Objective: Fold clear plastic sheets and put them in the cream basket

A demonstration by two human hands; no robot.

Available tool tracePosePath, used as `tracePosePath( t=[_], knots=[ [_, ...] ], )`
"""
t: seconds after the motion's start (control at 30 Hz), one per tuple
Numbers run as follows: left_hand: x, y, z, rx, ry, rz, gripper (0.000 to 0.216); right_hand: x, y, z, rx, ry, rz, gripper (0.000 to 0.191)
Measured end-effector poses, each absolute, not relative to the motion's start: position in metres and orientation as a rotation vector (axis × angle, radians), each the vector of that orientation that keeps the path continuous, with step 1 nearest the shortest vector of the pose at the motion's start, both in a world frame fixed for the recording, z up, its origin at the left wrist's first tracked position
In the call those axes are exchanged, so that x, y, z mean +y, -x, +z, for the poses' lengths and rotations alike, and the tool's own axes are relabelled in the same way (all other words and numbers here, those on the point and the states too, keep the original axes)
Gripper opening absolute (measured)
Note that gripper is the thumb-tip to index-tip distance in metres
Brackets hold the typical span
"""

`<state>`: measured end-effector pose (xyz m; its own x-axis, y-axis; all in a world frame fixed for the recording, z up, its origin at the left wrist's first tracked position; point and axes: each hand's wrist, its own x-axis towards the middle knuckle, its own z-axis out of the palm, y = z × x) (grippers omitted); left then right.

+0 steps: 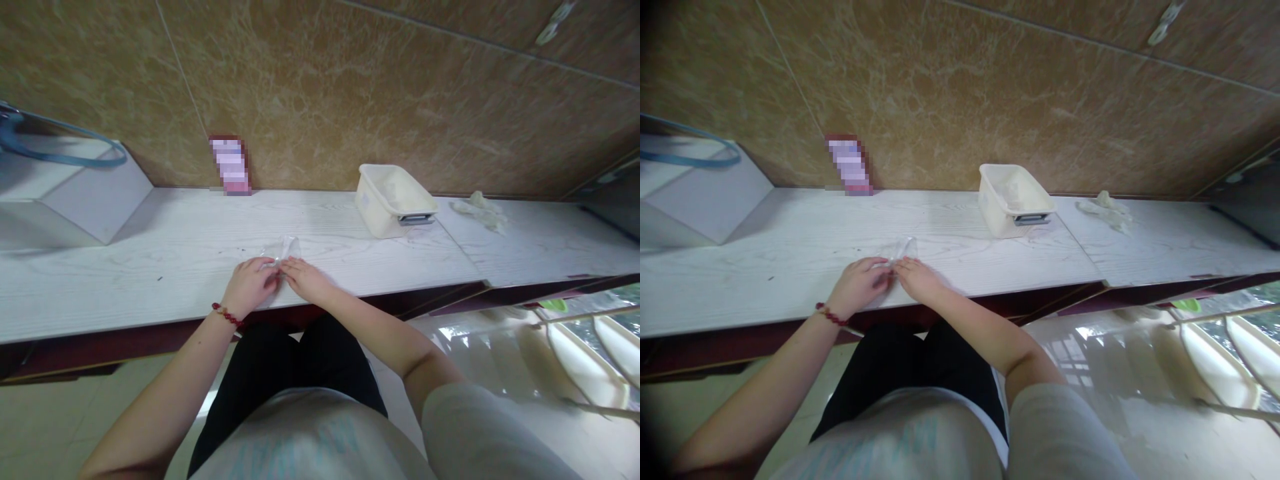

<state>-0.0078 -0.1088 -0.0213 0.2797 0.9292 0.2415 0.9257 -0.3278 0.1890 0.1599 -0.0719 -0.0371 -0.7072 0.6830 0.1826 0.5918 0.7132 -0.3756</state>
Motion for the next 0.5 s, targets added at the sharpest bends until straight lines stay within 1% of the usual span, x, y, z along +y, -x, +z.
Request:
tracePosePath(
  t=[0.1,0.23,0.37,0.43,0.5],
  knots=[
    [-0.109,0.006,-0.022,1.806,-2.492,0.525,0.024,-0.073,-0.163,-0.038,-2.534,0.987,0.421,0.038],
    [-0.108,0.005,-0.025,1.772,-2.432,0.713,0.022,-0.075,-0.166,-0.037,-2.479,1.047,0.4,0.043],
    [-0.106,0.006,-0.024,1.659,-2.371,0.832,0.024,-0.068,-0.165,-0.032,-2.463,1.144,0.392,0.034],
    [-0.103,0.008,-0.023,1.592,-2.343,0.831,0.025,-0.063,-0.164,-0.03,-2.476,1.16,0.417,0.031],
    [-0.096,0.011,-0.025,1.532,-2.357,0.802,0.031,-0.058,-0.164,-0.028,-2.496,1.15,0.458,0.03]
  ],
)
